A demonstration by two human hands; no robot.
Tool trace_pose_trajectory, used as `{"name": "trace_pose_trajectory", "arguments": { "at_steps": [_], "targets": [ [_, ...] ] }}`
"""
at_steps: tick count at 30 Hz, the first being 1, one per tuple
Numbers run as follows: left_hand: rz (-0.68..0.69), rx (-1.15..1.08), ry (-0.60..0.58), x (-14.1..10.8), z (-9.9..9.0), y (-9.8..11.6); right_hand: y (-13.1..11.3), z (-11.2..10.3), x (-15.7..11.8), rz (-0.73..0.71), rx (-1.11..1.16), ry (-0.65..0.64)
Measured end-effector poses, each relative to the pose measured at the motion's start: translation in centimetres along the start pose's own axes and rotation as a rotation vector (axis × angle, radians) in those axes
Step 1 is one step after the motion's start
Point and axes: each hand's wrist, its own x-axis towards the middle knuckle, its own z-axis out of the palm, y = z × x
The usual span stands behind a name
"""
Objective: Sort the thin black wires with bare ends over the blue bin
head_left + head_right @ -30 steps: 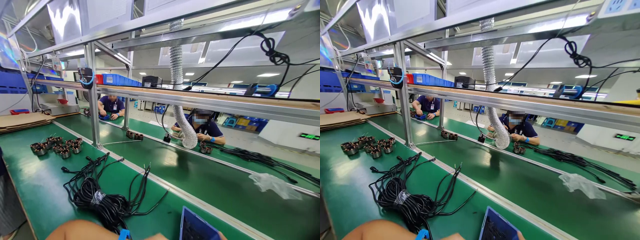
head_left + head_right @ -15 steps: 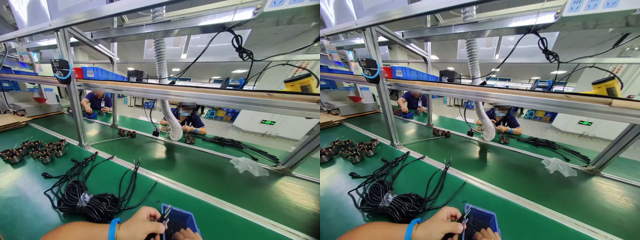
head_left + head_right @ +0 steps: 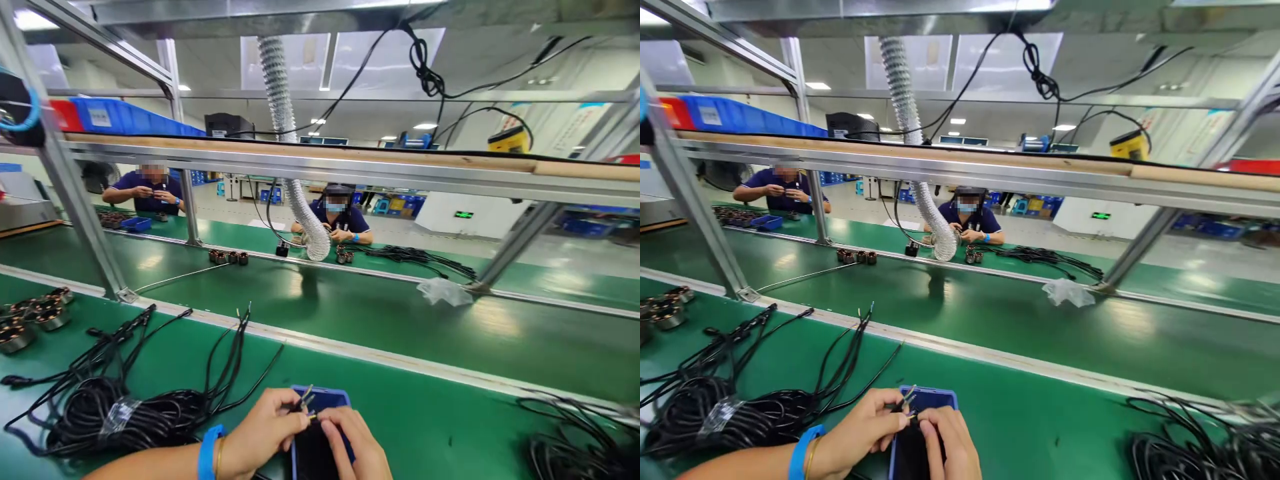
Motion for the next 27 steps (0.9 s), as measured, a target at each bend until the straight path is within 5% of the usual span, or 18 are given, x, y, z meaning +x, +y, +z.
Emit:
{"name": "trace_pose_trajectory", "arguments": {
  "at_steps": [21,27],
  "targets": [
    [-0.043,0.023,-0.005,-0.7,0.0,0.4,-0.6,-1.3,-0.3,-0.062,-0.094,-0.004],
    [-0.079,-0.005,0.031,-0.3,-0.1,-1.0,-0.8,-1.0,-0.3,-0.006,-0.076,-0.031]
  ]
}}
